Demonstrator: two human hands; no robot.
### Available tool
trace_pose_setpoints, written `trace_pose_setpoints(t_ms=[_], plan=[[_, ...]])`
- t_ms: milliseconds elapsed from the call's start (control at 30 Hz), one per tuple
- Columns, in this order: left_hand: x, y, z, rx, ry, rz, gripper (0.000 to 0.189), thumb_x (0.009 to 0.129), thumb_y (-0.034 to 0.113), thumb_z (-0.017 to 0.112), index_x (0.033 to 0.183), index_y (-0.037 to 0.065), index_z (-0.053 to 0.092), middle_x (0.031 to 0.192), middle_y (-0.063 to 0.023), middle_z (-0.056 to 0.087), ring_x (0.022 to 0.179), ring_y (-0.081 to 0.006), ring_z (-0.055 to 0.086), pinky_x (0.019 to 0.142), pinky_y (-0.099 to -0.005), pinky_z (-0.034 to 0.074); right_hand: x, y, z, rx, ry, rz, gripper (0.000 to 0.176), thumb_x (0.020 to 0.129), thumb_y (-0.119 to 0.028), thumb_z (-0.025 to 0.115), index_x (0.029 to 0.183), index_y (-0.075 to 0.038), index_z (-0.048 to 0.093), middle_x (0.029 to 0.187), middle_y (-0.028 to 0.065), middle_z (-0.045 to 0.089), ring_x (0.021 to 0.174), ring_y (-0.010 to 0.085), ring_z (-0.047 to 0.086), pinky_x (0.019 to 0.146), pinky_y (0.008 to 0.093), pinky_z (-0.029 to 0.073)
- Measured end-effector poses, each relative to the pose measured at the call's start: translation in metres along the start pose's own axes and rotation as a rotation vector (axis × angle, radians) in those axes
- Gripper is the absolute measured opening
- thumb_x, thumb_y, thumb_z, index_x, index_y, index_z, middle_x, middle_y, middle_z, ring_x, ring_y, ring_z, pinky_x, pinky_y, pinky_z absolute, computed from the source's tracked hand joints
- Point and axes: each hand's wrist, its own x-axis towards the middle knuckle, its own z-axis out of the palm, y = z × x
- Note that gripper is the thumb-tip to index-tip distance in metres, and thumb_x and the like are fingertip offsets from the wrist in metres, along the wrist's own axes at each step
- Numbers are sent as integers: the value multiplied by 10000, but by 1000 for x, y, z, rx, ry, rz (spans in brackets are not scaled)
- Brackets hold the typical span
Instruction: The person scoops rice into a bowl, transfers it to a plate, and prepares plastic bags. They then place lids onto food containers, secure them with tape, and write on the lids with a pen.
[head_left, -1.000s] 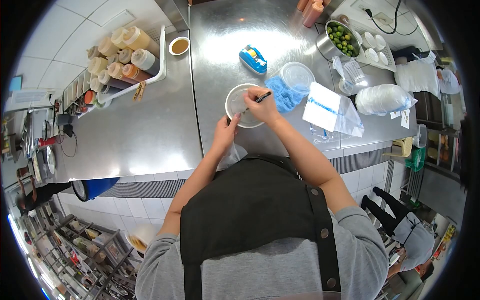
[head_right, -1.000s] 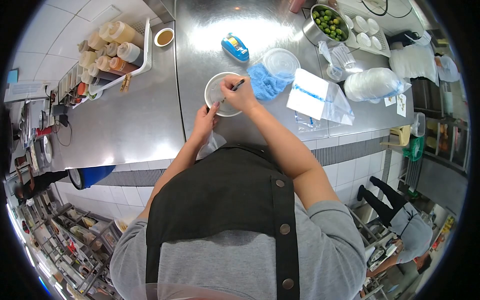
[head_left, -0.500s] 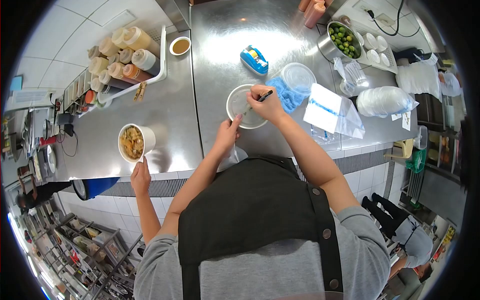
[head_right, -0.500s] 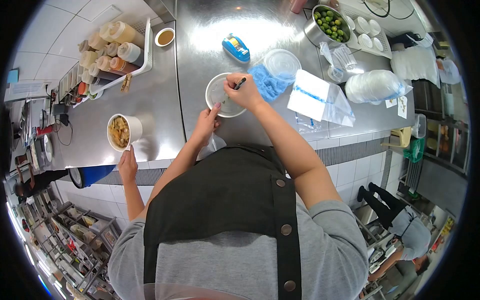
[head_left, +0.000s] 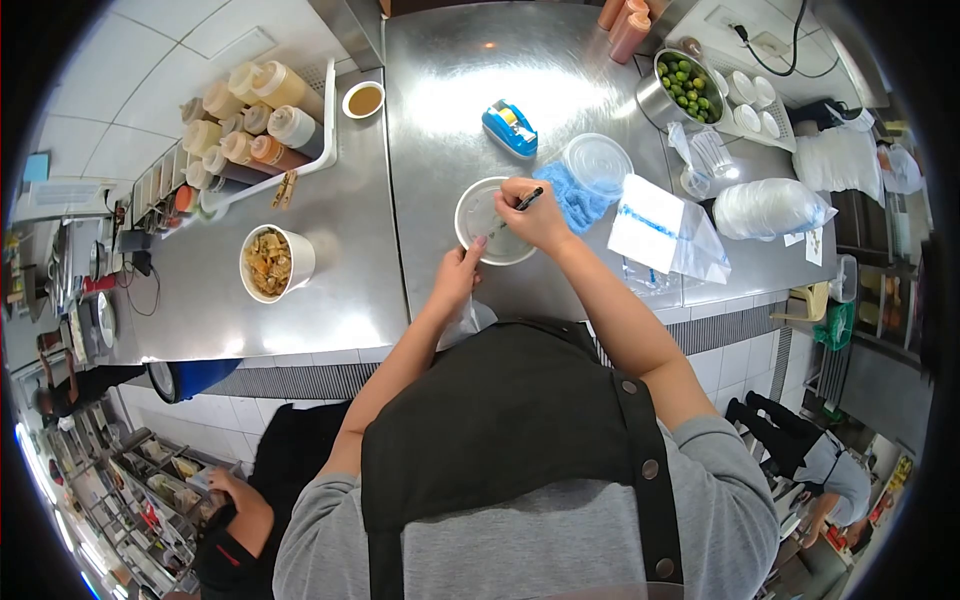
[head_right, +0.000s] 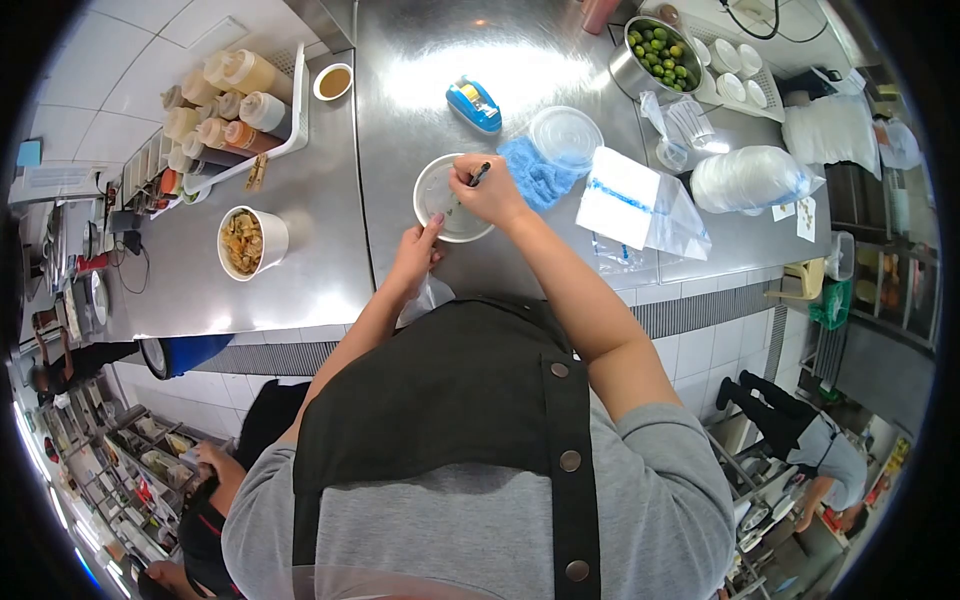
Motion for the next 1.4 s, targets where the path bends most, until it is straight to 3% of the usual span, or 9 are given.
trace_pose_setpoints(t_ms=[400,500,600,800,900,1100,1200,1400], plan=[[-4,6,2,-16,6,-19,530,970,540,599,982,11,625,638,47,470,541,-57,418,501,-240,342,0,3,0,7,53,55,257,810,-8,652,679,36,435,589,144,424,532,213,380,523,354,365],[-3,4,2,-24,2,-22,537,968,547,598,973,11,626,638,45,474,543,-58,424,503,-238,348,-1,3,4,11,57,-14,253,815,-5,645,683,35,432,595,149,428,533,221,394,530,359,374],[-3,4,2,-30,5,-16,541,967,555,595,955,14,622,638,42,477,542,-60,428,506,-239,354,-1,3,1,-40,51,65,235,814,9,642,688,35,445,609,155,448,534,236,420,538,368,390],[-2,4,1,4,12,-29,551,966,561,592,948,11,623,639,40,480,544,-56,420,506,-240,354,0,1,7,11,134,-49,272,818,-12,647,677,27,418,587,134,400,539,214,365,516,354,349],[-5,7,2,2,14,-19,554,966,560,591,955,7,626,639,41,480,549,-55,421,508,-236,354,-2,4,5,38,138,49,295,818,-25,652,669,23,403,578,124,374,539,196,340,506,344,326],[-6,8,4,-30,16,-36,544,967,552,595,965,9,629,656,44,481,557,-54,421,508,-238,350,1,5,-4,-39,83,53,306,828,-44,650,659,19,402,570,115,380,524,196,325,502,345,323],[-9,10,5,-31,16,-36,533,978,538,587,965,7,622,661,42,475,559,-57,418,510,-238,351,-1,0,-3,-12,78,63,320,836,-54,649,652,15,396,565,103,367,531,183,318,503,343,316],[-33,12,-8,3,17,31,355,998,371,615,880,56,504,666,12,467,579,-91,433,524,-251,359,2,6,-11,96,189,132,342,846,-56,647,638,10,383,556,76,335,541,139,305,499,338,292]])
